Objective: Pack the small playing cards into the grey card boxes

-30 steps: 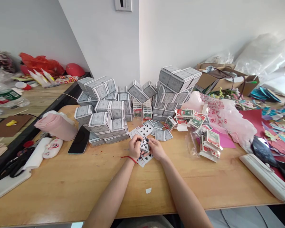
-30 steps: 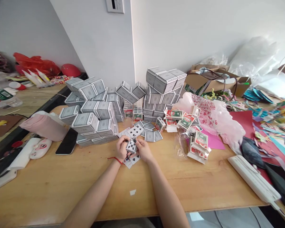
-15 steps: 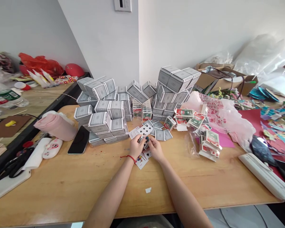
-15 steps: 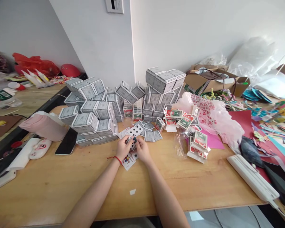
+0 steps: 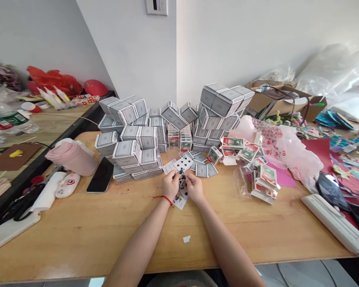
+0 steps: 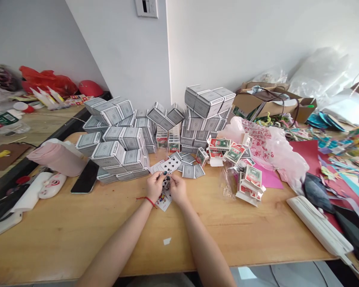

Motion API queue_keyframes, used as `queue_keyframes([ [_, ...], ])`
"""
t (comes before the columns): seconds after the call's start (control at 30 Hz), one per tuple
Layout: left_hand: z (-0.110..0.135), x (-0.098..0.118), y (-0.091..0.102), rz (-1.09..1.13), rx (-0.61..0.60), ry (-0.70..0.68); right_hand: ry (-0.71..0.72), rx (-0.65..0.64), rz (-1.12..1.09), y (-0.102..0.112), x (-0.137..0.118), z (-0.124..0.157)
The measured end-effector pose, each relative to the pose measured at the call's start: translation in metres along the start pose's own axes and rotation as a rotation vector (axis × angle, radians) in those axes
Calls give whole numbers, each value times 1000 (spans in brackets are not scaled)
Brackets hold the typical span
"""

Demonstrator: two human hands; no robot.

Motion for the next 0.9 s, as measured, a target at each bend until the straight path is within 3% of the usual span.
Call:
queue_keyframes([
  [0.17,1,0,1,112,31,69,-1,-4,10,-1,0,1],
  [0.37,-1,-4,-2,204,-21,112,-49,24,-8,2,10,2],
  [0.57,-7,-6,0,203,-28,73,-177,1,-112,2,17,0],
  [0.9,-8,-6,-3,247,-56,35,-172,94,5,3,15,1],
])
Point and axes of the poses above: each hand's wrist, its own z-axis away from the middle knuckle, its own y-axis out of the back of the hand, x = y × z, the point moved 5 cm from there along -z, towards the middle knuckle, and after that the axes turned 2 degrees about z, right-handed, at the moved point
